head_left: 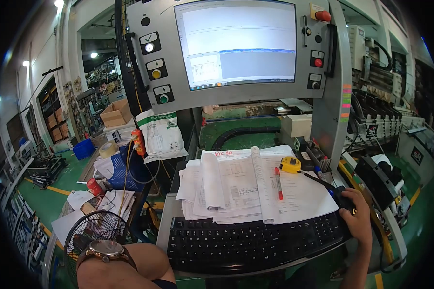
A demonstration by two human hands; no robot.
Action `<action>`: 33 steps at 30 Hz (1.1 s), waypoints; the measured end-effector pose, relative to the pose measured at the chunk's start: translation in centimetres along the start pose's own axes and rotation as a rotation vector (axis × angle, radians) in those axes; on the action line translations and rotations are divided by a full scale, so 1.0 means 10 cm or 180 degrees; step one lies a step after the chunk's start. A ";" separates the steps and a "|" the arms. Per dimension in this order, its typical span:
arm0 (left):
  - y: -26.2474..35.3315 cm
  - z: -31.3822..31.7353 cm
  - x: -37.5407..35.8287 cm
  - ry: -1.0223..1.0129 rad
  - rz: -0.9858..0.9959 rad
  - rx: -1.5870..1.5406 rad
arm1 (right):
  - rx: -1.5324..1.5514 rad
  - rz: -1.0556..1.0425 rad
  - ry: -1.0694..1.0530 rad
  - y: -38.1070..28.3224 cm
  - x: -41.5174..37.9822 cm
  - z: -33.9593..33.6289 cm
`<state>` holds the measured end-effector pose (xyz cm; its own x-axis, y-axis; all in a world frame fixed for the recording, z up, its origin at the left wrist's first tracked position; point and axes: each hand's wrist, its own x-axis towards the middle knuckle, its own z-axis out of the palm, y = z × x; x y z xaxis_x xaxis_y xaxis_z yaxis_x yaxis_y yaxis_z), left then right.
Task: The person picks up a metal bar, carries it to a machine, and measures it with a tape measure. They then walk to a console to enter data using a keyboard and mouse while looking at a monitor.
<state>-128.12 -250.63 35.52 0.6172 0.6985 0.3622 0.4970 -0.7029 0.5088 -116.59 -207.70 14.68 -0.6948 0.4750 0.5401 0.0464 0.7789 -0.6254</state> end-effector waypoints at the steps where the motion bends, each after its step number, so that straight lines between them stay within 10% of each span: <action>1: 0.01 -0.01 0.00 -0.0009 -0.0008 0.0008 | -0.0006 -0.0001 0.0008 0.00 0.00 0.00; 33: 0.03 -0.01 -0.01 -0.0003 0.0054 0.0083 | -0.0030 -0.0002 0.0010 0.00 -0.01 0.00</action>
<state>-128.08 -250.86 35.69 0.6262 0.6863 0.3700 0.5022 -0.7180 0.4819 -116.55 -207.75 14.67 -0.6926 0.4757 0.5422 0.0526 0.7830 -0.6198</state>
